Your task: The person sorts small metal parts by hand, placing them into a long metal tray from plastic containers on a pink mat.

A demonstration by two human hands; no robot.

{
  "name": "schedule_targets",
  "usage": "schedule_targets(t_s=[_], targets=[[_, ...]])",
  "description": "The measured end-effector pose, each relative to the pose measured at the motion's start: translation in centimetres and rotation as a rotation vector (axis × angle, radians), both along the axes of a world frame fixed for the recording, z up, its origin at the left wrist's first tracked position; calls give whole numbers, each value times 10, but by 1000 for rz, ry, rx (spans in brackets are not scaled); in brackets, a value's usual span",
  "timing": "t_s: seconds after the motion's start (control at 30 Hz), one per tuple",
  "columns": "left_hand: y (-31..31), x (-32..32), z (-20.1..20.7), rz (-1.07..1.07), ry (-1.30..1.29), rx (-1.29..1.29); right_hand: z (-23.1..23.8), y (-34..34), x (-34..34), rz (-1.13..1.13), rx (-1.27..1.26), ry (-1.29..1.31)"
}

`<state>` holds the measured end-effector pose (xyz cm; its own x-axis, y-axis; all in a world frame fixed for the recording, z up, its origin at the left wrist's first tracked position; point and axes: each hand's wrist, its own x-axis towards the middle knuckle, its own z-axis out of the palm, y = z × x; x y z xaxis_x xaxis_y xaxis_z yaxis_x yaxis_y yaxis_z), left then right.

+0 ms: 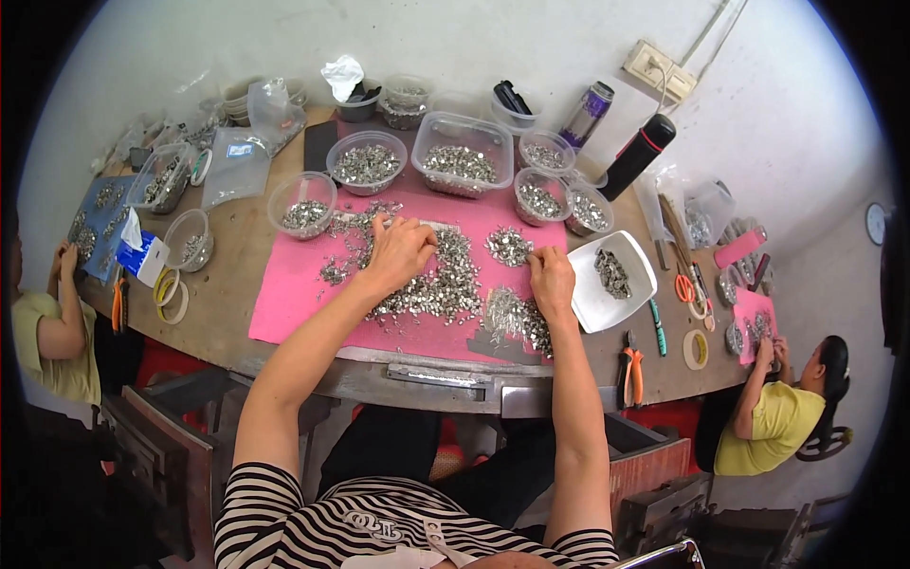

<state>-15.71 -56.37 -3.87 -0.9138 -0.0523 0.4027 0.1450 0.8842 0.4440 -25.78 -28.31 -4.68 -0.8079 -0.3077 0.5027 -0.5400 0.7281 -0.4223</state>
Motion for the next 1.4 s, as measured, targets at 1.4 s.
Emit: schedule_targets(t_s=[1.4], targets=[[70, 117, -1, -199, 58, -25, 37, 11, 211, 361, -136, -77]])
